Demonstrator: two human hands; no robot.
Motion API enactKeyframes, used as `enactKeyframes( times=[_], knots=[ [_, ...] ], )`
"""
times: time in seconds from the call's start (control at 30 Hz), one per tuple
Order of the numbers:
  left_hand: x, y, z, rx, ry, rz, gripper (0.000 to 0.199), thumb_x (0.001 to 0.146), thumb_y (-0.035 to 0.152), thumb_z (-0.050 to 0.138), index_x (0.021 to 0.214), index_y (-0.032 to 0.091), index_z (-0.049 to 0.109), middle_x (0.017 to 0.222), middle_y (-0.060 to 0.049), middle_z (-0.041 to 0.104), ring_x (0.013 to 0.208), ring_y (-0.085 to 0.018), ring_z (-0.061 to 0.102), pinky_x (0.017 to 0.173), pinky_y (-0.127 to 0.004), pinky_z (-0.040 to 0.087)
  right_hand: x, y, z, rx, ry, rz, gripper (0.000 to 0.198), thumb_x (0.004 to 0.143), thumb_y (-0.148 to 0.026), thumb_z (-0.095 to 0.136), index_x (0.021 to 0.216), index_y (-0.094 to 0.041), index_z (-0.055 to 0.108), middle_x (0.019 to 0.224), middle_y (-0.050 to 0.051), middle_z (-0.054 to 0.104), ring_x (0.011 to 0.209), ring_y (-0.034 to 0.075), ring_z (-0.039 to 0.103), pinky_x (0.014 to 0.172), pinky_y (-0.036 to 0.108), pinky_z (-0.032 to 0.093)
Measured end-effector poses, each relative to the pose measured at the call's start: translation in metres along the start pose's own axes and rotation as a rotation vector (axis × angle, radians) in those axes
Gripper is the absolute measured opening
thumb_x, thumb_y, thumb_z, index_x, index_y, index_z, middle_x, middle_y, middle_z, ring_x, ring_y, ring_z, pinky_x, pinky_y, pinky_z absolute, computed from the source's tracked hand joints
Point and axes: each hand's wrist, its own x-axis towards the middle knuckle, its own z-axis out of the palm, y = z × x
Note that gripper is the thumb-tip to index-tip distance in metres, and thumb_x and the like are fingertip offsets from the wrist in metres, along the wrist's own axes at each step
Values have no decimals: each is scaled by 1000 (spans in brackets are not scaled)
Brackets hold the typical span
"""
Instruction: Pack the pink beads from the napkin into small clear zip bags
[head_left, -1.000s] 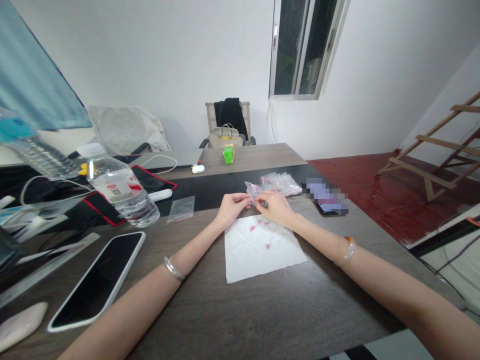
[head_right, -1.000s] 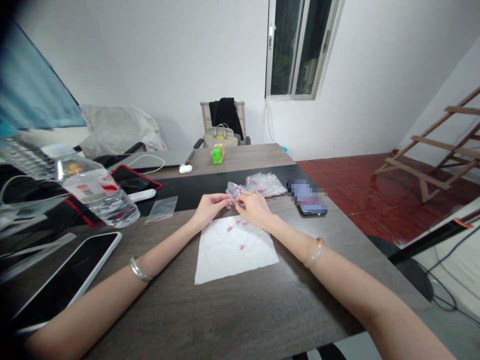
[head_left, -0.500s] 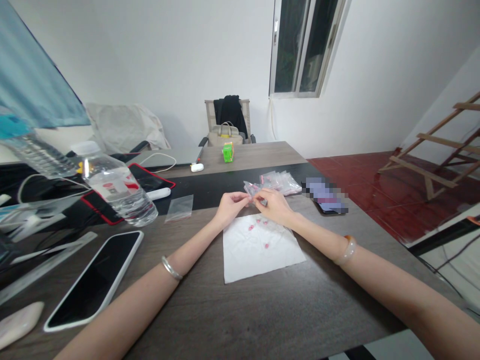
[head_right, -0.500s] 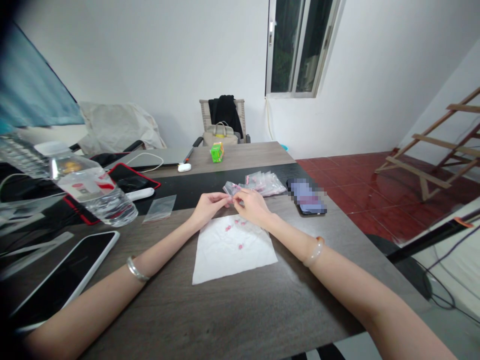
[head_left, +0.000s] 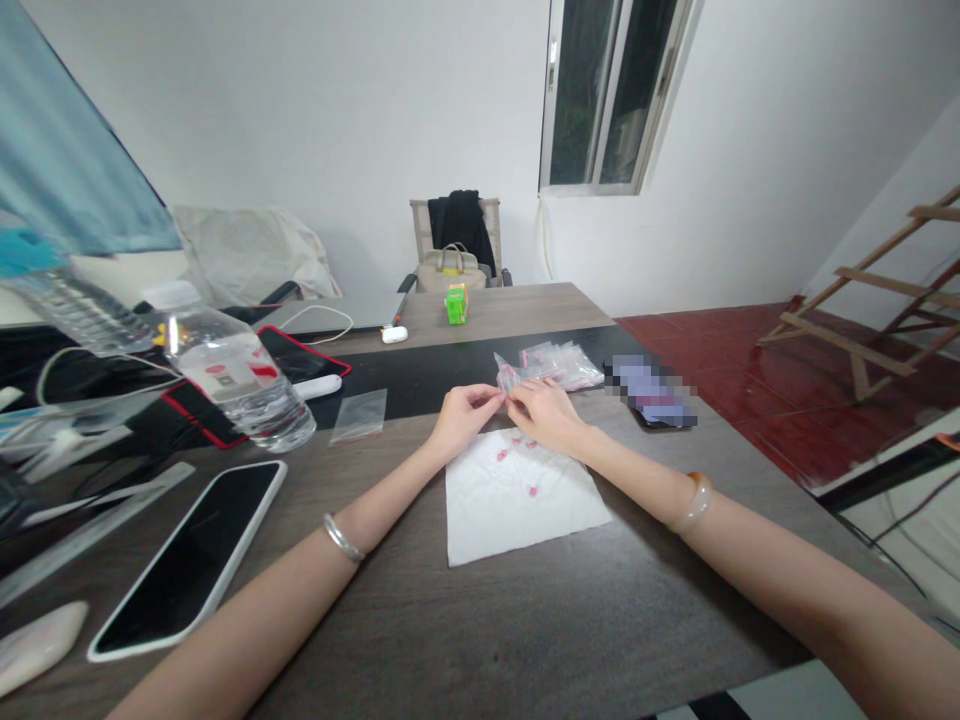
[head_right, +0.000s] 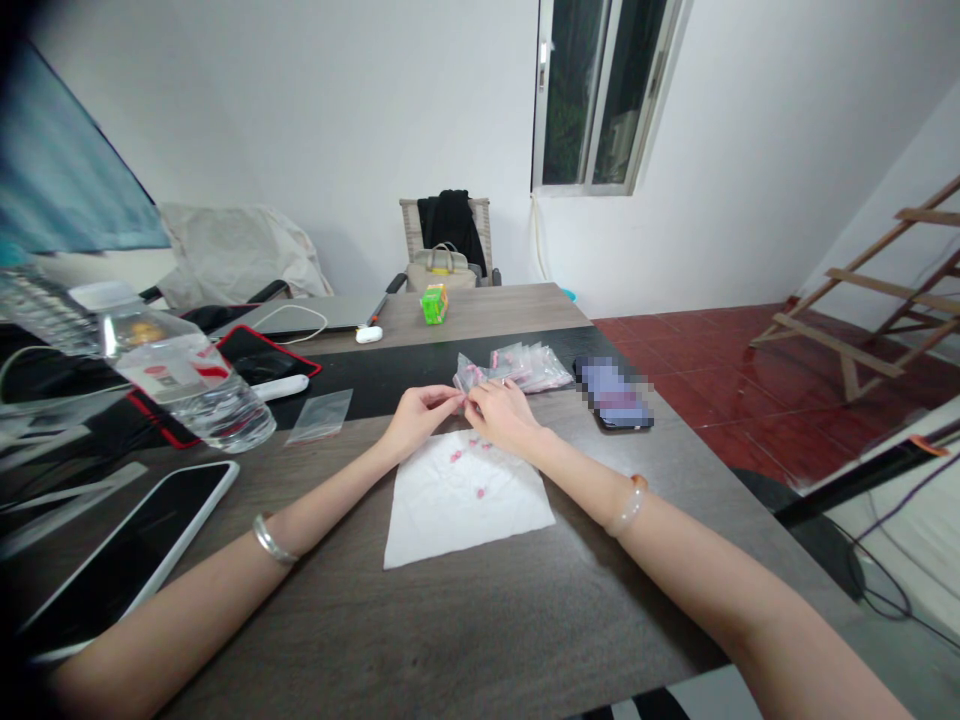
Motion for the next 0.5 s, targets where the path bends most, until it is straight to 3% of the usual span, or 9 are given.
enactKeyframes(
  times=[0.23,0.5],
  knots=[
    [-4,10,1,216,59,79,13,75,22,59,67,16,68,66,-2,70,62,-15,62,62,-25,46,0,-8,-7,-95,-14,-29,22,88,-19,48,75,-14,66,78,8,69,81,22,55,73,34,31],
    [-8,12,5,329,116,101,14,75,20,57,67,16,67,64,-1,69,58,-14,60,60,-24,44,-1,-14,-8,-183,22,-27,23,87,-22,48,77,-14,67,79,11,70,83,25,51,72,37,27]
  ],
)
